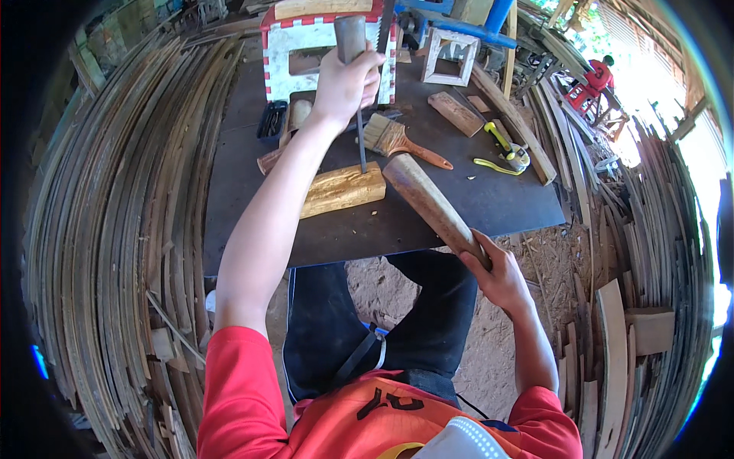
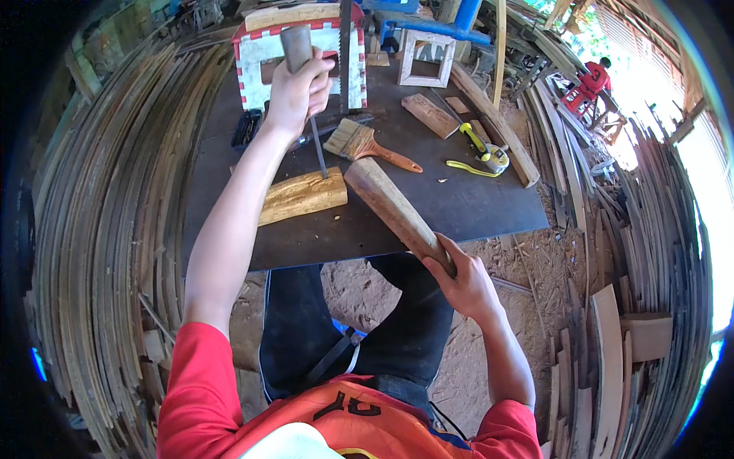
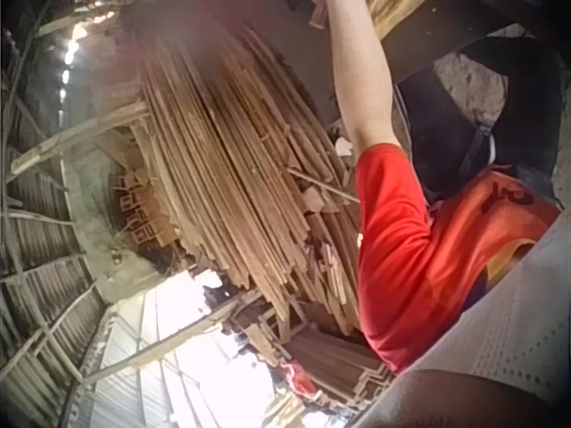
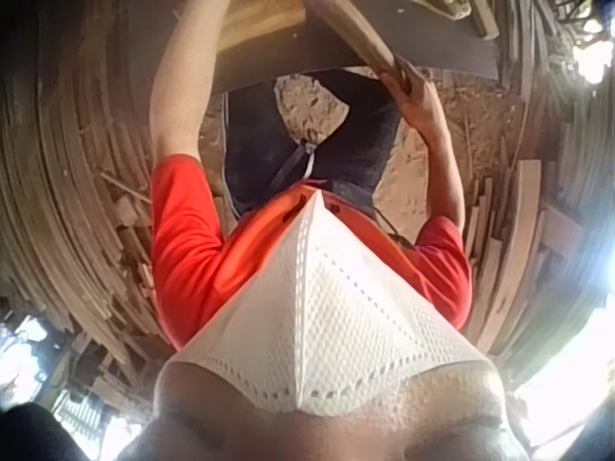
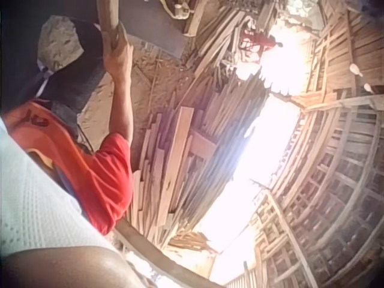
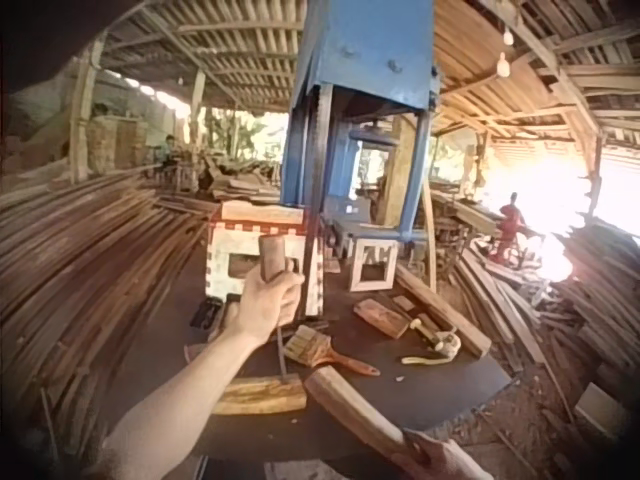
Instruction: Carving a piece of wood using a chisel and a wooden mallet.
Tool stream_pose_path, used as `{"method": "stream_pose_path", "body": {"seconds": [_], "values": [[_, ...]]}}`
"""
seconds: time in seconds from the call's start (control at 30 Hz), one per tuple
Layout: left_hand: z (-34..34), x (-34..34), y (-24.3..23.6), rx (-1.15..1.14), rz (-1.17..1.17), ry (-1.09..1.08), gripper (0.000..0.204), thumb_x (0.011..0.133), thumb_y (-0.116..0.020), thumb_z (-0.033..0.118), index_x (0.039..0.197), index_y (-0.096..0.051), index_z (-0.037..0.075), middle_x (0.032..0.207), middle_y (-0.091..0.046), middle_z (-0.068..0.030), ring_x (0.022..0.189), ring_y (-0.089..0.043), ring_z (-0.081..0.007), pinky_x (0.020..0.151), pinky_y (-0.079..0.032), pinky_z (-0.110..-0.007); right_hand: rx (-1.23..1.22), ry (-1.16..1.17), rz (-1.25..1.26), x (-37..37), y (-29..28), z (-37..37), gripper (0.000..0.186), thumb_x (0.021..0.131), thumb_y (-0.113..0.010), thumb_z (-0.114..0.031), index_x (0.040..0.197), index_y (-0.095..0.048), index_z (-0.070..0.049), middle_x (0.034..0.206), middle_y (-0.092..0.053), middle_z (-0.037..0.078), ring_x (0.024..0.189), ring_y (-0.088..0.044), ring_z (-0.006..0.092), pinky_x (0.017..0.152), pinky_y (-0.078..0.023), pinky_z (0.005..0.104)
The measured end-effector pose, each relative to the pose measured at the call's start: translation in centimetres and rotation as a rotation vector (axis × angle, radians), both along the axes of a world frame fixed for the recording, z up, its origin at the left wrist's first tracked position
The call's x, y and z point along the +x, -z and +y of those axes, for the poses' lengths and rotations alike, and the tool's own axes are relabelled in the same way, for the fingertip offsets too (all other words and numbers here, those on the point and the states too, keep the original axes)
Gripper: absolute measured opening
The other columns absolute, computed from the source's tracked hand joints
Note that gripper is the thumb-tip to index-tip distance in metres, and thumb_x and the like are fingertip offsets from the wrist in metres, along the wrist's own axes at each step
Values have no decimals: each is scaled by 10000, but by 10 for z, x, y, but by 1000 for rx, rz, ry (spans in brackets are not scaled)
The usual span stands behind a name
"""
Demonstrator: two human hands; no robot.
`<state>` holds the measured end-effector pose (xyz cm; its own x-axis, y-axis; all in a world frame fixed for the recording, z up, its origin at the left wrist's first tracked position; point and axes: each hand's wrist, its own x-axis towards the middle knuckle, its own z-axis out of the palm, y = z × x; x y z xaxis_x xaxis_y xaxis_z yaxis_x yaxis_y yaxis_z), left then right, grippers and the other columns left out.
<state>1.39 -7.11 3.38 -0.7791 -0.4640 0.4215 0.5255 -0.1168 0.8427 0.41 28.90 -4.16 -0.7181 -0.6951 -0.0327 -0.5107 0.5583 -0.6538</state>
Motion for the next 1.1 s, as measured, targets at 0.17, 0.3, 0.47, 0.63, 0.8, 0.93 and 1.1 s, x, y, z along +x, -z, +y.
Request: {"method": "stream_pose_path", "body": {"seconds": [0.17,0.3,0.47,0.63,0.8,0.93,1.1], "values": [[56,56,15,-368,116,-35,219,922,-648,7,917,-444,87,643,-443,7,489,-442,-62,433,-387,-236,95,35,431,-10,-2,-4,500,912,-708,-374,1272,-638,-34,975,-734,222,885,-708,410,792,-552,485],[77,114,52,-700,387,-143,222,736,-682,-90,800,-514,39,697,-554,-69,634,-601,-199,660,-538,-326,50,-9,553,-16,-4,-17,452,887,-724,-360,1205,-681,-41,860,-692,166,844,-695,369,780,-551,466],[80,166,63,-1026,159,-418,218,842,-769,157,910,-613,22,977,-715,-159,942,-687,-328,865,-547,-428,-75,-45,670,-42,-8,-26,261,900,-712,-272,996,-739,-32,897,-688,143,870,-688,366,766,-556,448],[70,203,87,-761,-105,-500,688,926,-694,563,1239,-638,-47,1166,-701,-184,1117,-683,-298,951,-545,-391,-82,-78,638,-50,8,-58,338,916,-713,-344,989,-694,-14,902,-688,159,873,-689,369,768,-557,451],[54,229,91,-416,-130,-463,624,976,-675,470,1245,-618,-90,1039,-725,-169,782,-753,-256,678,-609,-333,-102,-84,739,-49,18,-68,478,852,-769,-445,1009,-661,-6,916,-688,146,921,-684,350,828,-550,438],[53,238,58,-527,-71,-549,459,974,-703,337,1221,-639,-45,1028,-741,-147,781,-746,-208,678,-598,-305,-24,-101,655,-49,12,-75,518,827,-793,-448,1083,-678,-13,987,-688,151,971,-667,343,878,-534,439],[63,182,-28,-1224,-291,-374,522,836,-803,512,1115,-684,87,864,-741,-103,754,-743,-203,679,-574,-333,-372,-326,444,-12,-43,-103,688,807,-853,-293,1360,-557,-11,1297,-598,167,1190,-616,325,1016,-502,415]]}}
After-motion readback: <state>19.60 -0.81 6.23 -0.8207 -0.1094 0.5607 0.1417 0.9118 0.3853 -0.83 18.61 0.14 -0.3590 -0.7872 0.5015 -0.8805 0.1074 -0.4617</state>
